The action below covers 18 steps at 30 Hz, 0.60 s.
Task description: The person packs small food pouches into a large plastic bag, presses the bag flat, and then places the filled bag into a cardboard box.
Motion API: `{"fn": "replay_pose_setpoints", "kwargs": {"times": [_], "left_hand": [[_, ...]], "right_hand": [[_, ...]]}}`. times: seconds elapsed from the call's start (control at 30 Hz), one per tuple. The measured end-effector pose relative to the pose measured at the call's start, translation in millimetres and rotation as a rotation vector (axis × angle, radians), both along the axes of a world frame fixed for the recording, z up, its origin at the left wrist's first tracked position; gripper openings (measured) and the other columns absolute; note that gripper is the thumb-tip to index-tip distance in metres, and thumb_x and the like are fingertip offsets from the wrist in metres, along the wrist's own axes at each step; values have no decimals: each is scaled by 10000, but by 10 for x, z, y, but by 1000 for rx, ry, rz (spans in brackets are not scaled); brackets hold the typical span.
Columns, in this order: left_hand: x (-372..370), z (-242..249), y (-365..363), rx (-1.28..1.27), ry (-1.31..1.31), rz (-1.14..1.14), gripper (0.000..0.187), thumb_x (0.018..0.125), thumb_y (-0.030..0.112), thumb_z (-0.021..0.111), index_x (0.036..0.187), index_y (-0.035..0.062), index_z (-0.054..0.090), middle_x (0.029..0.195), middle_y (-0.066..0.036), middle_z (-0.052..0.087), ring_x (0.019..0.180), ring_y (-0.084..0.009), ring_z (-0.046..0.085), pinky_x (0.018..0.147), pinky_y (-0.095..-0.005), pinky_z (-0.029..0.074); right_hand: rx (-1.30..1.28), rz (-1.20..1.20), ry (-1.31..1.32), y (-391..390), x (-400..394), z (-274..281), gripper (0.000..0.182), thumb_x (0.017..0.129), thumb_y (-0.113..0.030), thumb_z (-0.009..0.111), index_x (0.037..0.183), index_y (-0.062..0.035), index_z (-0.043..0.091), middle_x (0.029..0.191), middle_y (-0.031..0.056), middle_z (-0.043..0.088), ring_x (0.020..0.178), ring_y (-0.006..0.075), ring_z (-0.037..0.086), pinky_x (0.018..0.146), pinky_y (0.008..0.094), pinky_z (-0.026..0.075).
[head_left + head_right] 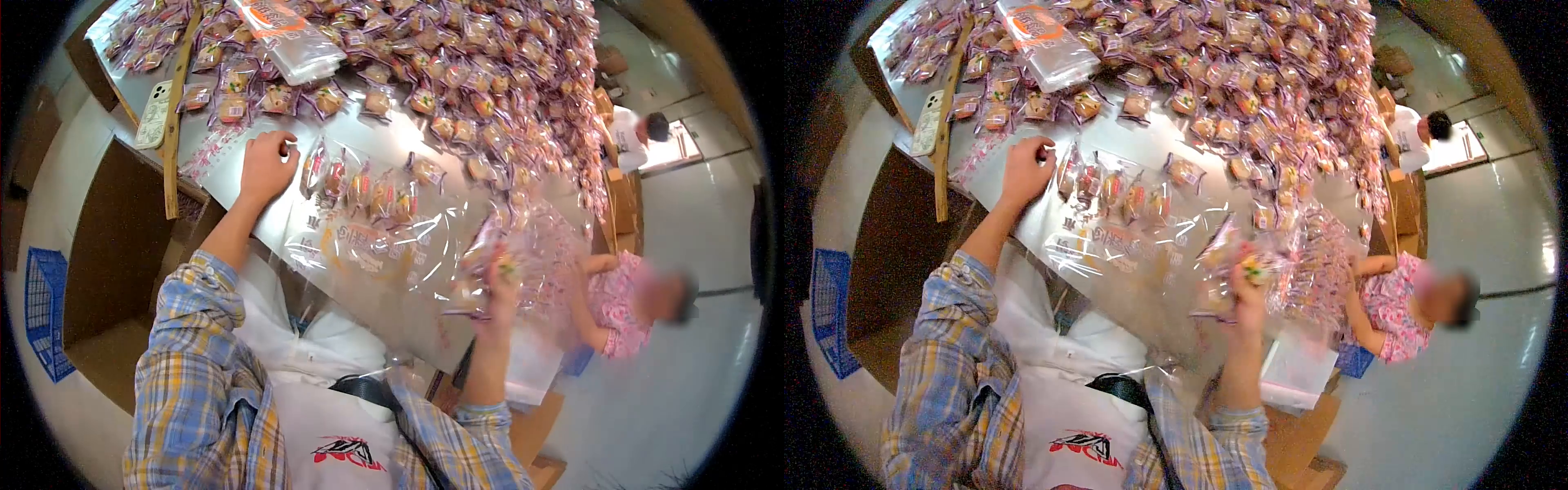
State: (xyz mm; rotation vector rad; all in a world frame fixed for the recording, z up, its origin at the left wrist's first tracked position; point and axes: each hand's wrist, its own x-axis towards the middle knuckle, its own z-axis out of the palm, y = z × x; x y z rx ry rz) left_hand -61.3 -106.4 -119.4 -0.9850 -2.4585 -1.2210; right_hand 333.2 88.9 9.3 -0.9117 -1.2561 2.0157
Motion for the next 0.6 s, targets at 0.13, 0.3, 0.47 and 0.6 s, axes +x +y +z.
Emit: {"fn": "replay_pose_setpoints", "kwargs": {"times": [0.13,0.3,0.47,0.6], "left_hand": [[11,50,-90,472,-491,8,167,906,89,702,1059,22,708,821,1,610,741,-102,543,680,-273,462],[1255,1310,-653,362,-524,-504,481,930,110,727,1380,29,578,1227,-47,632,1027,-127,590,913,-271,471],[1938,1346,-836,306,-796,-882,888,791,158,906,1521,4,423,1484,-108,528,1320,-165,526,1015,-317,474],[2165,1137,-862,481,-953,-582,874,750,101,929,1478,19,453,1399,-82,559,1206,-152,579,982,-298,497]], "right_hand": [[-401,46,146,-732,67,-282,532,992,-199,700,1468,-103,482,1244,152,678,1008,293,717,780,480,634],[-546,165,305,-1250,-24,-247,553,984,-218,706,1463,-93,461,1244,172,672,1044,353,712,808,588,627],[-218,385,-22,-1516,-105,-259,466,977,-203,749,1370,-74,534,1178,66,661,1010,200,680,823,389,599],[184,326,-134,-1647,-196,-101,410,991,-227,747,1320,-55,570,1051,-15,631,817,71,586,697,270,512]]}}
